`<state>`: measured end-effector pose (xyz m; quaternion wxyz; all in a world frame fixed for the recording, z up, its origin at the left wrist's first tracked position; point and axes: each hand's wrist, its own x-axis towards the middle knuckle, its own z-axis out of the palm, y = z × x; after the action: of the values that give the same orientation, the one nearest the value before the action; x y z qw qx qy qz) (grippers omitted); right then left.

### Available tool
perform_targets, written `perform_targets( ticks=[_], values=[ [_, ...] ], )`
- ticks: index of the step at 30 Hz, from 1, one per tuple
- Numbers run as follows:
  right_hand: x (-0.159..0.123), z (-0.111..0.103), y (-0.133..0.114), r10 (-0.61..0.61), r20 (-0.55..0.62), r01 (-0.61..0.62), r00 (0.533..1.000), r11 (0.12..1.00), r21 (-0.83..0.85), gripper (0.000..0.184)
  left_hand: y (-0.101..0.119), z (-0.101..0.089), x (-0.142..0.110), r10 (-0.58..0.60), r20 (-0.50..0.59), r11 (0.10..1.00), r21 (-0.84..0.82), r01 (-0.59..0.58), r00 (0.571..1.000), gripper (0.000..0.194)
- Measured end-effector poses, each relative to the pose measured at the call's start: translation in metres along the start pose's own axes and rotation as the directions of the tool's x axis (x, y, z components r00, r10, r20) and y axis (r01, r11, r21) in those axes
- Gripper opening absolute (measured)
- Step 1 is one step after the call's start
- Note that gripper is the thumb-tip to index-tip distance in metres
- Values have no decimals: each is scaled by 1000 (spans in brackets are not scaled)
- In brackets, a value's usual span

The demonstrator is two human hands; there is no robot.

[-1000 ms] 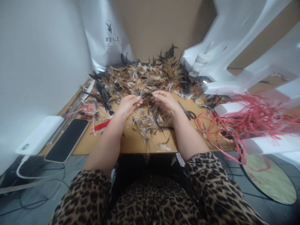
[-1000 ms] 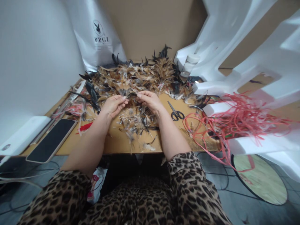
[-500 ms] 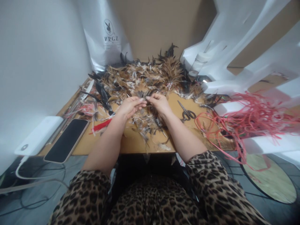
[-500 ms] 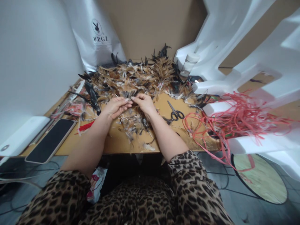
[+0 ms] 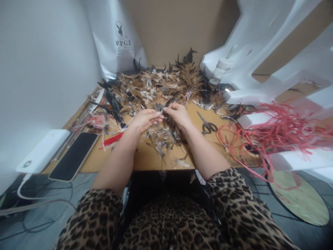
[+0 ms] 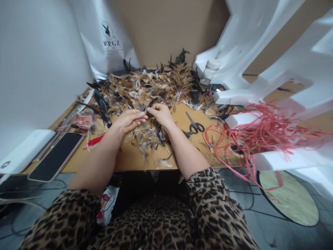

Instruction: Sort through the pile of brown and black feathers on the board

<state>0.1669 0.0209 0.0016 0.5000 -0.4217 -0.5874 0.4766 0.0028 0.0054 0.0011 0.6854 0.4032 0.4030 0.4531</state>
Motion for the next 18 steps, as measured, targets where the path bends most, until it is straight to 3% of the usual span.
perform_targets(
  ticks=[8, 13, 16, 18],
  values=[
    [1, 3, 2, -27, 14, 27, 1000, 1000, 7, 29, -4, 0, 0, 25, 38, 995, 96, -29, 999, 15],
    [0, -3, -3, -42, 57, 44, 997, 998, -37, 30, -2, 0, 0, 46, 0, 995, 93, -46, 999, 17],
    [1, -12, -6, -18, 154, 45, 988, 984, -172, 29, 0, -1, 1, 70, -33, 996, 64, -68, 997, 18],
    [1, -18, -7, 29, 216, 49, 976, 937, -346, 26, 1, -1, 1, 82, -62, 996, 39, -80, 995, 18]
  ],
)
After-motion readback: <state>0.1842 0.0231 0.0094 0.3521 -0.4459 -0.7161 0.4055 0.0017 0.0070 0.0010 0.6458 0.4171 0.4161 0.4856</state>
